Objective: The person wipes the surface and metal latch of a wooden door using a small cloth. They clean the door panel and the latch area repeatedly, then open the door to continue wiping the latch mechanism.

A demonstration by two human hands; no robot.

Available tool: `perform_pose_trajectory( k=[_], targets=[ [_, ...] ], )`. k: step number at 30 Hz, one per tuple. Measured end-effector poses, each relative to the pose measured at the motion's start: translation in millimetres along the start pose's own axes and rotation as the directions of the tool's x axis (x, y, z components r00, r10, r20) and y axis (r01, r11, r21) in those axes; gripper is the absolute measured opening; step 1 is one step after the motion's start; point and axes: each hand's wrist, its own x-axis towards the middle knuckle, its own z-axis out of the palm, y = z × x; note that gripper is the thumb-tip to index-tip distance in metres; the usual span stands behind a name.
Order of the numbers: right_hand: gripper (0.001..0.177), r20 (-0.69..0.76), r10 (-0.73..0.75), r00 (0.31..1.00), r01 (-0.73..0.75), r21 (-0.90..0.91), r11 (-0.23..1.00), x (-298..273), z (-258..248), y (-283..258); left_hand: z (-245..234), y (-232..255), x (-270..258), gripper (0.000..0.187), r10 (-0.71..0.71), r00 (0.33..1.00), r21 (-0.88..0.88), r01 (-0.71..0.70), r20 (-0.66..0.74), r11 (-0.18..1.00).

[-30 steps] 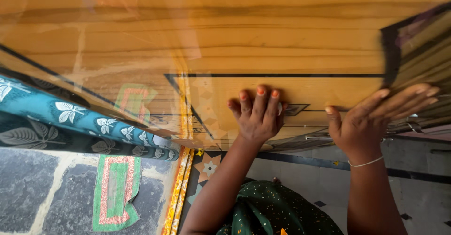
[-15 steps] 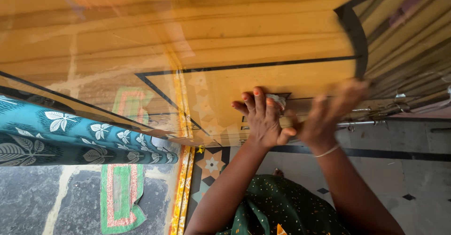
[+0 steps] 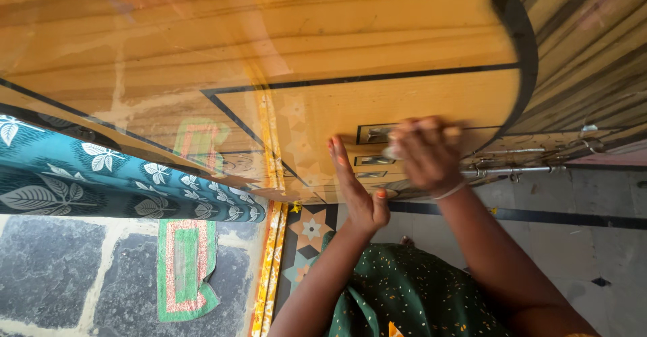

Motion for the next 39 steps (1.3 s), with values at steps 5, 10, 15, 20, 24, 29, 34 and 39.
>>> perform_pose_trajectory(
  k=[5, 10, 15, 20, 24, 29, 34, 39],
  targets=[
    [0.050, -0.226, 0.186, 0.956, -0.204, -0.060, 0.977, -25.2, -5.5, 43.4, 3.8, -3.2, -33.6, 0.078, -0.096, 0.970, 0.231, 0.043, 0.223, 0.972],
    [0.062, -0.196, 0.279, 0.940, -0.275, 0.044, 0.960, -52.9, 33.1, 5.3, 15.9, -10.9, -53.3, 0.071, -0.195, 0.917, 0.428, 0.029, 0.349, 0.903],
    [0.056, 0.086, 0.135, 0.987, -0.133, -0.025, 0.991, -67.1, 46.8, -34.0, 25.0, -5.2, -68.9, 0.077, -0.305, 0.798, 0.476, 0.026, 0.520, 0.879],
    [0.053, 0.051, 0.021, 0.998, -0.015, -0.123, 0.992, -43.3, 26.0, -7.8, 38.4, 6.5, -84.6, 0.078, -0.310, 0.768, 0.414, 0.065, 0.561, 0.908],
    [0.057, -0.067, 0.102, 0.993, -0.112, -0.166, 0.980, -28.9, -5.6, 32.3, 50.7, 15.4, -87.0, 0.075, -0.247, 0.711, 0.363, -0.012, 0.658, 0.932],
    [0.059, -0.183, 0.286, 0.940, -0.315, -0.151, 0.937, -49.3, -32.4, 76.6, 70.9, 26.4, -80.3, 0.073, -0.245, 0.610, 0.399, -0.128, 0.754, 0.908],
    [0.053, -0.249, 0.407, 0.879, -0.443, -0.108, 0.890, -87.1, -44.4, 83.0, 87.1, 27.4, -67.6, 0.081, -0.405, 0.578, 0.589, -0.167, 0.708, 0.790],
    [0.048, -0.206, 0.439, 0.874, -0.458, -0.050, 0.888, -105.8, -51.8, 72.5, 95.6, 34.5, -69.7, 0.082, -0.376, 0.674, 0.649, -0.203, 0.636, 0.733]
  ],
)
